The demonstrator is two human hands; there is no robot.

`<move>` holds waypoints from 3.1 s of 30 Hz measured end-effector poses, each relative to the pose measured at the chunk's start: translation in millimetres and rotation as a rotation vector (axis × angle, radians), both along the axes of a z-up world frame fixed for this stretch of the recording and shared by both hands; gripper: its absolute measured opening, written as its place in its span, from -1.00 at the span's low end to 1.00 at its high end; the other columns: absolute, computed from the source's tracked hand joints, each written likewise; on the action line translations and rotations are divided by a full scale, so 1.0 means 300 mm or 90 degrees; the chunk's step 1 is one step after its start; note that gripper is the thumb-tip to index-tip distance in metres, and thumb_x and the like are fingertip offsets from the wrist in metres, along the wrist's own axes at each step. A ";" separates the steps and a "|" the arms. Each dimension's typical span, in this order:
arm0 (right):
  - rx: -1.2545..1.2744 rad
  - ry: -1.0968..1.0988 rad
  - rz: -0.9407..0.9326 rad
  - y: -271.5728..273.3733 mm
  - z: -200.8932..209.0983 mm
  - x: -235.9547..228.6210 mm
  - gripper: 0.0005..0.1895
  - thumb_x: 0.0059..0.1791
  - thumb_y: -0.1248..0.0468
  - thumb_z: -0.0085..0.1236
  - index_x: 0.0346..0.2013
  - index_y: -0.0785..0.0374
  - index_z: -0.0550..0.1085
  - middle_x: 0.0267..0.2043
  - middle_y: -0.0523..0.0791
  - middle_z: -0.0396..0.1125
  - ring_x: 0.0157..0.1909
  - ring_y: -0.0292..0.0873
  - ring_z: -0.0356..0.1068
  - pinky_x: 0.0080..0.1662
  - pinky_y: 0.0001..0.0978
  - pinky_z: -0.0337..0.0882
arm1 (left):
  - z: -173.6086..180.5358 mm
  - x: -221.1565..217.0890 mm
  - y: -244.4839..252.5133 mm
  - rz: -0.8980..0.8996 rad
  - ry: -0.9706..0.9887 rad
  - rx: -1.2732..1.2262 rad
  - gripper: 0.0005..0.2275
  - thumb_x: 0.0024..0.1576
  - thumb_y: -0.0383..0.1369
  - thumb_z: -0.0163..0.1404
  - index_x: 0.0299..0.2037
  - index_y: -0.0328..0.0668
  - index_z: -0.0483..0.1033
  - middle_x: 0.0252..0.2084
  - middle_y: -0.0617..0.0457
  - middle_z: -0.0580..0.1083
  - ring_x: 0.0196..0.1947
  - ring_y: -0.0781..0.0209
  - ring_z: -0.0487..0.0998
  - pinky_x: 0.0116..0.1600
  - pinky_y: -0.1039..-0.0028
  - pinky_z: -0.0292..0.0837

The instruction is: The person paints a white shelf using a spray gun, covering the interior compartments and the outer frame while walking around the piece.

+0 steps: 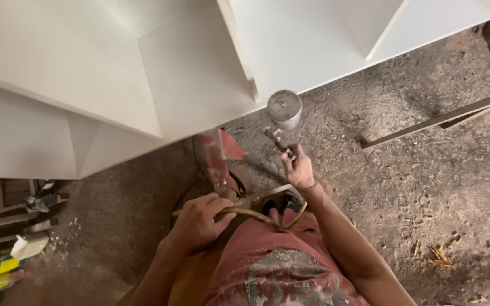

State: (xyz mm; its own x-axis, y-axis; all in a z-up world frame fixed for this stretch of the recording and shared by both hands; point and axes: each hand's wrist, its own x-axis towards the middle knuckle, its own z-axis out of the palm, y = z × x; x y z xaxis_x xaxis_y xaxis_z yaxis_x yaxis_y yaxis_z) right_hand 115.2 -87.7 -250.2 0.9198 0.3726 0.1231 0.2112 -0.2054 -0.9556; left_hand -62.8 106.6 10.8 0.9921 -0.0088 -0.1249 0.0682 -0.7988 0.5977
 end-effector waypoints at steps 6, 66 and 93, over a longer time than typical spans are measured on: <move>-0.043 -0.034 -0.131 -0.096 -0.045 0.032 -0.44 0.14 -0.18 -0.02 -0.02 0.32 0.35 -0.37 0.12 0.37 -0.33 0.16 0.39 -0.25 -0.10 0.37 | -0.004 0.006 -0.029 -0.009 -0.084 -0.025 -0.84 0.08 -0.37 0.21 -0.19 -0.22 0.59 -0.33 -0.05 0.52 -0.34 -0.09 0.56 -0.27 0.19 0.46; -0.014 0.106 -0.198 -1.108 -0.234 0.949 -0.22 0.04 -0.40 -0.15 -0.14 0.36 0.30 -0.49 0.00 0.31 -0.44 -0.07 0.33 -0.35 -0.11 0.39 | -0.084 1.020 -1.210 -0.029 -0.040 0.138 -0.85 0.17 -0.37 0.14 -0.17 -0.30 0.59 -0.39 -0.09 0.55 -0.50 0.09 0.58 -0.42 0.27 0.49; 0.100 0.092 -0.379 -1.277 -0.314 1.167 -0.32 0.12 -0.39 -0.19 -0.17 0.22 0.24 -0.41 -0.18 0.31 -0.45 -0.32 0.25 -0.40 -0.32 0.37 | -0.121 1.082 -1.208 -0.012 -0.040 0.160 -0.84 0.13 -0.35 0.16 -0.17 -0.26 0.59 -0.32 -0.10 0.56 -0.41 -0.01 0.61 -0.31 0.18 0.50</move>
